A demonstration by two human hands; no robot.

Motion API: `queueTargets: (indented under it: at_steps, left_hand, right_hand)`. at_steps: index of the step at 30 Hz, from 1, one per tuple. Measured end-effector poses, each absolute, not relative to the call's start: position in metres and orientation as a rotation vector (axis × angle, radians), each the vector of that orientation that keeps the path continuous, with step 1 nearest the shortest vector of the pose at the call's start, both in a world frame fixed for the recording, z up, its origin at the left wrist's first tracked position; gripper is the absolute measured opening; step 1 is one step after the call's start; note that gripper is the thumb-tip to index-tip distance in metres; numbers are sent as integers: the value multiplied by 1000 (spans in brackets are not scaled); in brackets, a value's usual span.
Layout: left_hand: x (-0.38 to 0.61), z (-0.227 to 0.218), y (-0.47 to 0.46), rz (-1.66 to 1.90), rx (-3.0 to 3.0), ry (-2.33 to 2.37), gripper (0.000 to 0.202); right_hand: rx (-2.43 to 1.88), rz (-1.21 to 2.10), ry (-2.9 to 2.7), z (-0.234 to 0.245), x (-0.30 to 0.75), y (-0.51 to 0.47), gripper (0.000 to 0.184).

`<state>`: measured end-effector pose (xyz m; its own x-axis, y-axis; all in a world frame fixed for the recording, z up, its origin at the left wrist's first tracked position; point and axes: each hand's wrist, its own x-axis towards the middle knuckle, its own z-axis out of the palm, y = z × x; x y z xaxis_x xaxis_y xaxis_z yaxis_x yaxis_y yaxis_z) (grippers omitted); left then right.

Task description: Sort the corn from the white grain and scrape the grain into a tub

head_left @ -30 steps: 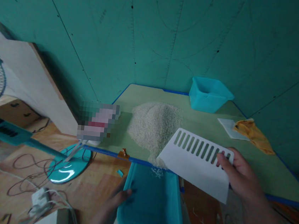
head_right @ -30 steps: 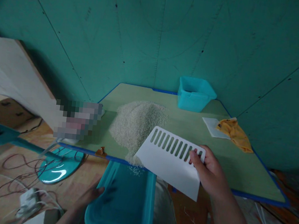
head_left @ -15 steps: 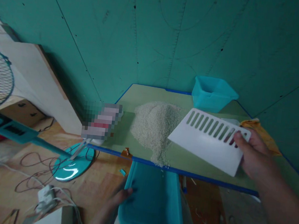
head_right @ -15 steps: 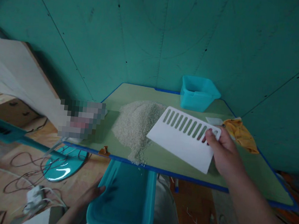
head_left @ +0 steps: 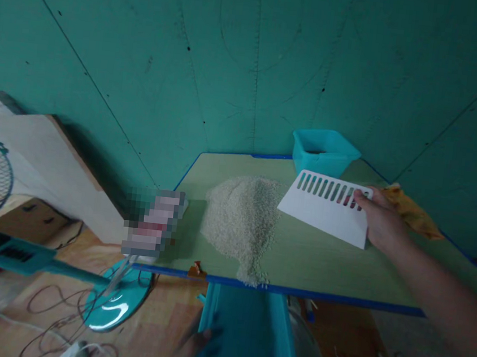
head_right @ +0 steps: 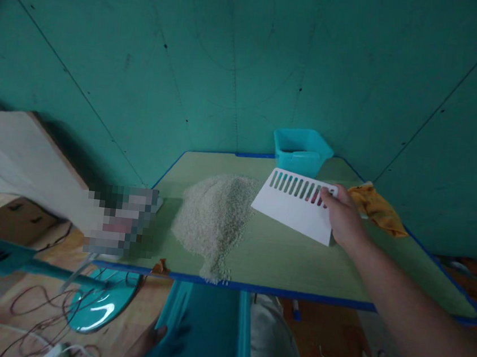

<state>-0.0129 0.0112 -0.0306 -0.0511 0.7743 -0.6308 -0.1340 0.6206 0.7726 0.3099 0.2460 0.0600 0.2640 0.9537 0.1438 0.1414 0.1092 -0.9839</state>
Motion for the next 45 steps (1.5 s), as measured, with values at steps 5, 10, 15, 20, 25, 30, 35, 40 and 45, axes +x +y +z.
queueTargets:
  at_steps: [5, 10, 15, 20, 25, 30, 35, 40, 45]
  left_hand:
    - [-8, -27, 14, 783, 599, 1366, 59]
    - [-5, -28, 12, 795, 596, 1326, 63]
    - [-8, -31, 14, 815, 590, 1314, 57]
    - [-14, -38, 15, 841, 615, 1372, 40]
    - [-14, -40, 12, 892, 487, 1269, 33]
    - [-12, -39, 10, 918, 490, 1343, 27]
    - [-16, -41, 10, 916, 511, 1376, 22]
    - [-13, -42, 9, 891, 509, 1391, 23]
    - [-10, -45, 9, 920, 414, 1330, 34]
  right_hand:
    - [-1321, 941, -1049, 62, 305, 243, 30]
    - [-1275, 996, -1016, 67, 304, 240, 21]
    - [-1248, 1048, -974, 74, 304, 236, 15]
    - [-1236, 994, -898, 81, 308, 237, 9]
    - [-1253, 976, -920, 79, 313, 239, 8]
    - [-1270, 971, -1019, 71, 315, 239, 12]
    - [-1273, 1014, -1092, 71, 314, 236, 16]
    - [-1285, 1074, -1165, 74, 313, 232, 14]
    - [-1330, 1138, -1214, 78, 313, 229, 13]
